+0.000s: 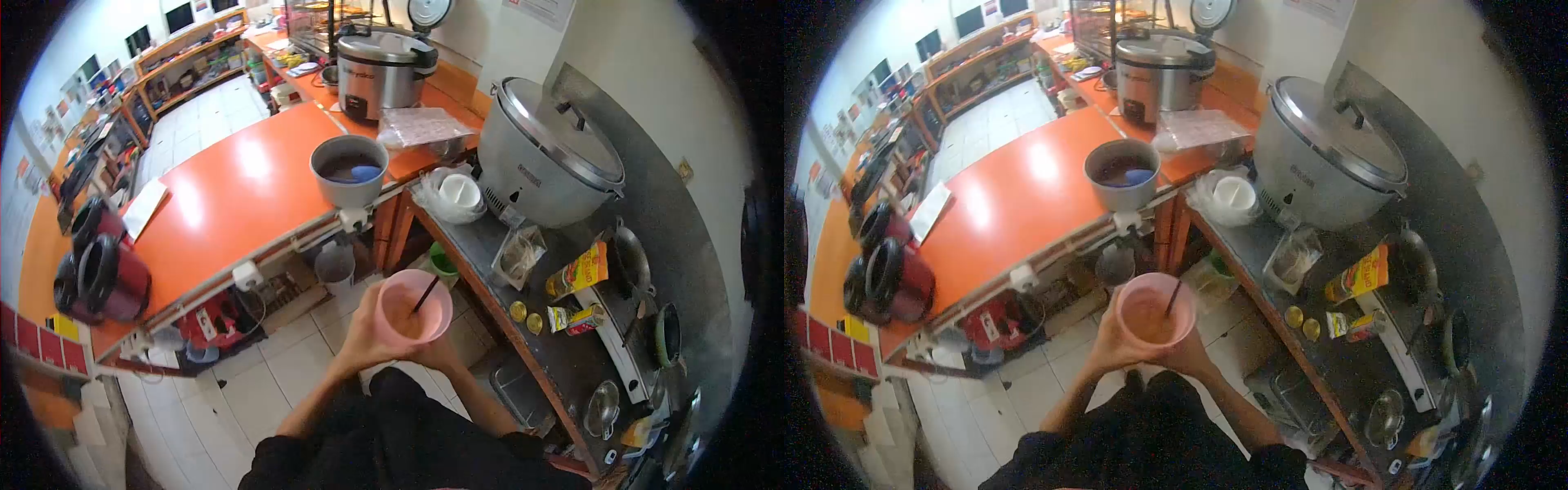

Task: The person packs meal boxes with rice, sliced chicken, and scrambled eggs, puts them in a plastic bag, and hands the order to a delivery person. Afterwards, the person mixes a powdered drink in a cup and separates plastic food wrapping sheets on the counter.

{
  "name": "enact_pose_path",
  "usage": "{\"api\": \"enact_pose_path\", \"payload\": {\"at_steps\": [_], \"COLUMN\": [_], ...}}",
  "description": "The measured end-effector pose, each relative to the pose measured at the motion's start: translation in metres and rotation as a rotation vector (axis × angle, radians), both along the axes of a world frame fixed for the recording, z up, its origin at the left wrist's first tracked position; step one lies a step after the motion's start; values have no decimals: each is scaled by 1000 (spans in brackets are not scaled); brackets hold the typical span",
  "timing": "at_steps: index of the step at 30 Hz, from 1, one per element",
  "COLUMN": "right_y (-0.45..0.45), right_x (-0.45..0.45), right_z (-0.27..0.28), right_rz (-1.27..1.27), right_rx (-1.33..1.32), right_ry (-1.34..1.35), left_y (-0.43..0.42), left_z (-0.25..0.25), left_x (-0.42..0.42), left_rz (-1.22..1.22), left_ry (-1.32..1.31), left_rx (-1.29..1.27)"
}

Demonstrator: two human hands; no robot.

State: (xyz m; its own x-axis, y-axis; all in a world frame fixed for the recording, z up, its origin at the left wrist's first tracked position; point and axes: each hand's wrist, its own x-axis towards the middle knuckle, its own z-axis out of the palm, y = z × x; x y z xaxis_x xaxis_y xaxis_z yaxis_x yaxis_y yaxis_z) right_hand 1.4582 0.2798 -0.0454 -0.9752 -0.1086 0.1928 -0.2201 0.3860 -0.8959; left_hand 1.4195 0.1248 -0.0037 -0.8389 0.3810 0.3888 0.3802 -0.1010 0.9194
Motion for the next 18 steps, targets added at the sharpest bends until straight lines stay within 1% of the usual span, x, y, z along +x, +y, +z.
{"api": "enact_pose_path", "payload": {"at_steps": [1,2,3,5,6,8,9,11,12,13,15,16,18], "right_y": [3,10,17,34,45,66,74,93,103,113,132,139,146], "right_x": [-24,-54,-84,-151,-186,-251,-282,-345,-377,-401,-452,-476,-506], "right_z": [1,-10,-18,-20,-17,-12,-11,-27,-39,-55,-86,-99,-124], "right_rz": [-89,-159,-226,-319,-335,-425,-500,-610,-664,-678,-711,-750,-825], "right_rx": [53,21,-10,-278,-191,-142,-184,-227,-247,-244,-235,-175,-47], "right_ry": [22,107,189,109,192,270,280,350,380,325,231,212,157], "left_y": [7,14,21,39,38,36,32,22,15,8,5,6,7], "left_z": [2,9,2,-21,-12,-21,-25,-49,-69,-84,-82,-81,-94], "left_x": [-33,-61,-90,-146,-168,-218,-242,-292,-324,-346,-379,-398,-427], "left_rz": [-66,-131,-121,-95,-66,49,115,316,367,410,371,354,340], "left_ry": [-5,-82,-15,117,126,156,178,215,175,125,66,44,131], "left_rx": [-54,-128,-136,-153,-253,-404,-483,-628,-604,-587,-743,-811,-960]}}
